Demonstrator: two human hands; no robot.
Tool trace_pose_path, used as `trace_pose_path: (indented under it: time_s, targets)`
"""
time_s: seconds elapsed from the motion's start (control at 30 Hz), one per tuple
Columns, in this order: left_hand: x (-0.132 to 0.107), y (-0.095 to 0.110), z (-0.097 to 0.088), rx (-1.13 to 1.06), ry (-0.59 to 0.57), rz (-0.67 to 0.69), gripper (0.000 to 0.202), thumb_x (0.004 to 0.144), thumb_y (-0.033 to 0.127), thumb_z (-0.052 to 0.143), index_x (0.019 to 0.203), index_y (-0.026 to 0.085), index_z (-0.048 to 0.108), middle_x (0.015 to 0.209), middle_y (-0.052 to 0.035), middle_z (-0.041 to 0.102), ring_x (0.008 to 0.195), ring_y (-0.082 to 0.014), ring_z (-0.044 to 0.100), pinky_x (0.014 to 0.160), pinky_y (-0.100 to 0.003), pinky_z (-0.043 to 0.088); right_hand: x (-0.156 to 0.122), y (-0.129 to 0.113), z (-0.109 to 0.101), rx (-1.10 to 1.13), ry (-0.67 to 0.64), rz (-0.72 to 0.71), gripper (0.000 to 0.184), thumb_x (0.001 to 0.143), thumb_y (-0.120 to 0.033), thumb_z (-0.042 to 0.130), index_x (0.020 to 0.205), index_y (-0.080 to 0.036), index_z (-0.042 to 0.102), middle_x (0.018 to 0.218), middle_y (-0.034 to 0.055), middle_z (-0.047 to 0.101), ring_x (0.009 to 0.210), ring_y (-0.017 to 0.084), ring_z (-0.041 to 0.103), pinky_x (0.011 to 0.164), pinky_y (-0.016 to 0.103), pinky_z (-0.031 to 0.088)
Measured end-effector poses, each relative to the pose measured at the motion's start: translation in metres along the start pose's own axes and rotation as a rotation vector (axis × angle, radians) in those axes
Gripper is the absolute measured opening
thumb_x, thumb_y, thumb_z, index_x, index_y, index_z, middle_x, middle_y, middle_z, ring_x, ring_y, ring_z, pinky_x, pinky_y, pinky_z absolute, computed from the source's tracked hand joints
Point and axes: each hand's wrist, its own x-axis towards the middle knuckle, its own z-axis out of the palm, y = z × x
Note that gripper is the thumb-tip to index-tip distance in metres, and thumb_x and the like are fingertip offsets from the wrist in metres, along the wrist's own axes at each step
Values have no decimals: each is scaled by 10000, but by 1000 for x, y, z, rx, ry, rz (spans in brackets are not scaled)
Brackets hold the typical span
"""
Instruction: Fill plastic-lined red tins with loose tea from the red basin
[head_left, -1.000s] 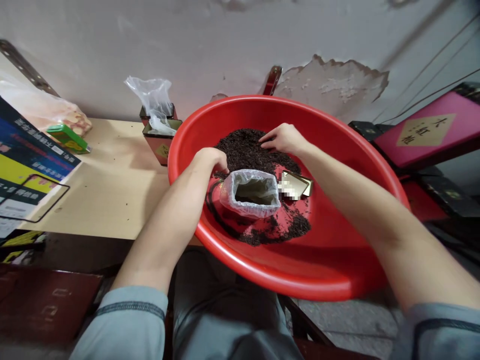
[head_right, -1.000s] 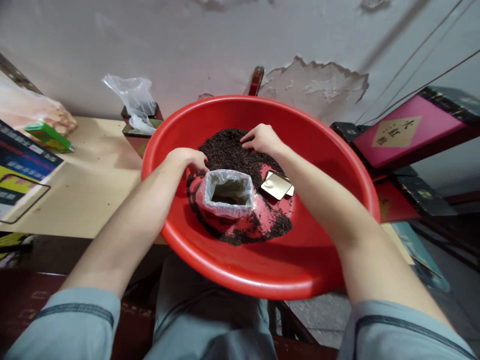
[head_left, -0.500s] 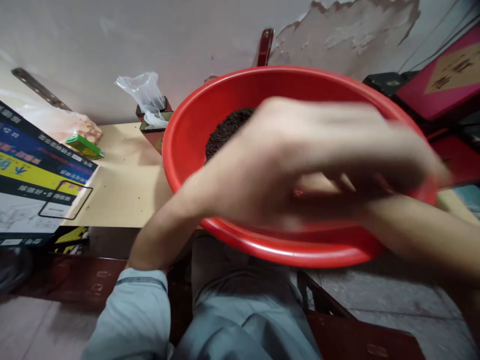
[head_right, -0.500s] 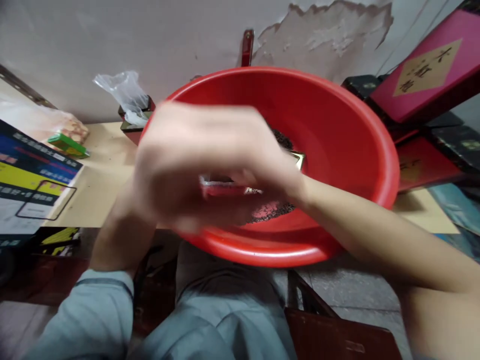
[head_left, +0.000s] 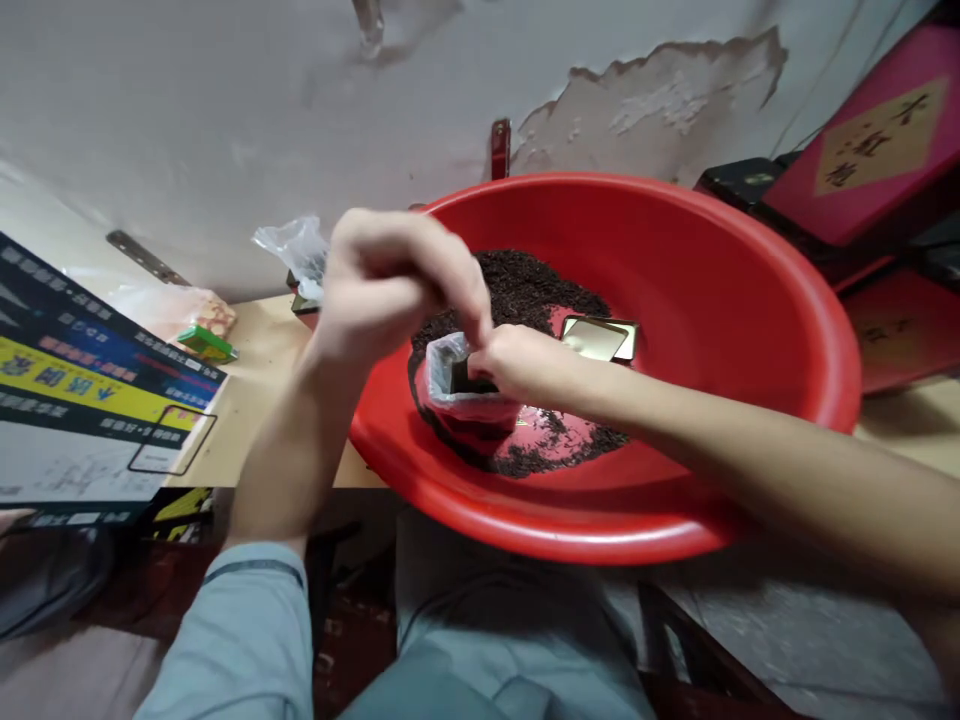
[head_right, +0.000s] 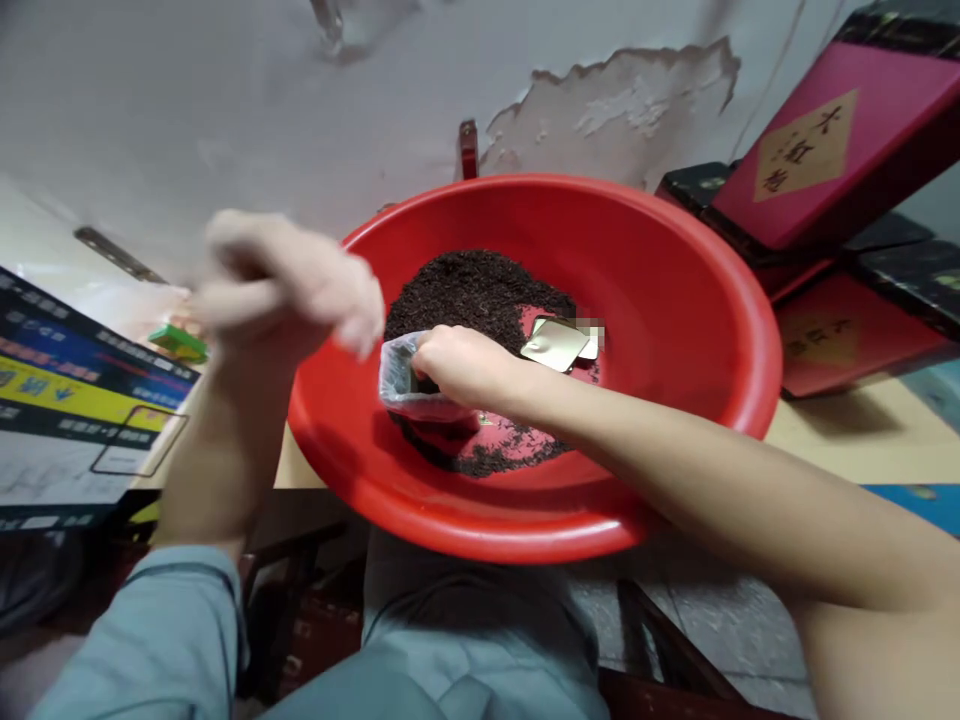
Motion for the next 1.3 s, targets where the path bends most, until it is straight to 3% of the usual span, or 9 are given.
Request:
trace_pose_path:
  time_s: [0.07,0.13,0.2,0.3,0.43,0.63,0.9,1.13,1.3]
  targets:
    - [60,-17,2,1,90,37,331,836,203,534,1053,170,781,926,-83,807,892,-220,796,894,-368,658,1,-2,-1,-40,-58,-18,214,938,-87,651,972,-143,855,1048,149,820,932,267,766,770,332,462]
    - [108,-51,13,339,-43,-114,442,865,216,633,1283,152,764,1178,-120,826,1130,-257,783,1057,-381,613,1,-3,-2,-50,-73,-43,224,960,-107,653,1058,-141,852,1122,155,820,1005,272,775,811,327,483]
    - [132,-94,29,727,-274,-330,716,872,286,767,1567,186,628,1555,-168,678,1451,-350,630,1234,-428,491,0,-4,-3,-62,-72,-73,218,1001,-168,655,1107,-128,841,1179,168,814,1071,284,774,861,332,504]
    - [129,-148,58,905,-531,-542,1113,887,515,847,1798,298,246,1878,-203,115,1635,-487,378,1304,-532,392,-2,-3,-5,-81,-98,-112,246,1052,-264,638,1104,-117,829,1196,168,810,1112,299,771,887,347,526]
    - [104,-177,93,864,-480,-568,850,1061,479,624,1797,392,207,1896,-138,-48,1702,-537,114,1287,-638,378,-7,2,-9,-68,-88,-134,249,1064,-274,623,1153,-133,809,1246,151,794,1134,304,767,834,355,533]
    - [95,-181,107,904,-317,-475,546,1085,348,547,1629,303,549,1745,-180,364,1513,-440,488,1120,-502,562,-12,14,-20,-140,-12,-88,235,1061,-164,580,1096,-155,812,1133,137,803,1002,258,765,743,328,482]
    - [121,-177,82,868,-430,-470,518,953,238,720,1467,234,662,1542,-167,584,1318,-349,676,1079,-392,580,-16,42,-24,-121,159,-16,277,1079,-215,565,1067,-174,838,1077,109,807,932,214,731,750,313,478]
    - [146,-139,60,672,-442,-458,533,831,143,722,1358,219,689,1181,-71,770,902,-211,750,684,-236,588,-14,55,-24,-65,126,46,293,1071,-272,575,1094,-194,856,1094,96,816,935,229,733,798,344,511]
    - [142,-101,34,465,-389,-411,465,763,150,727,1223,221,728,934,-42,745,719,-194,692,653,-292,547,-14,72,-26,-70,62,91,271,1030,-280,613,1138,-220,855,1117,84,824,1012,252,739,871,356,537]
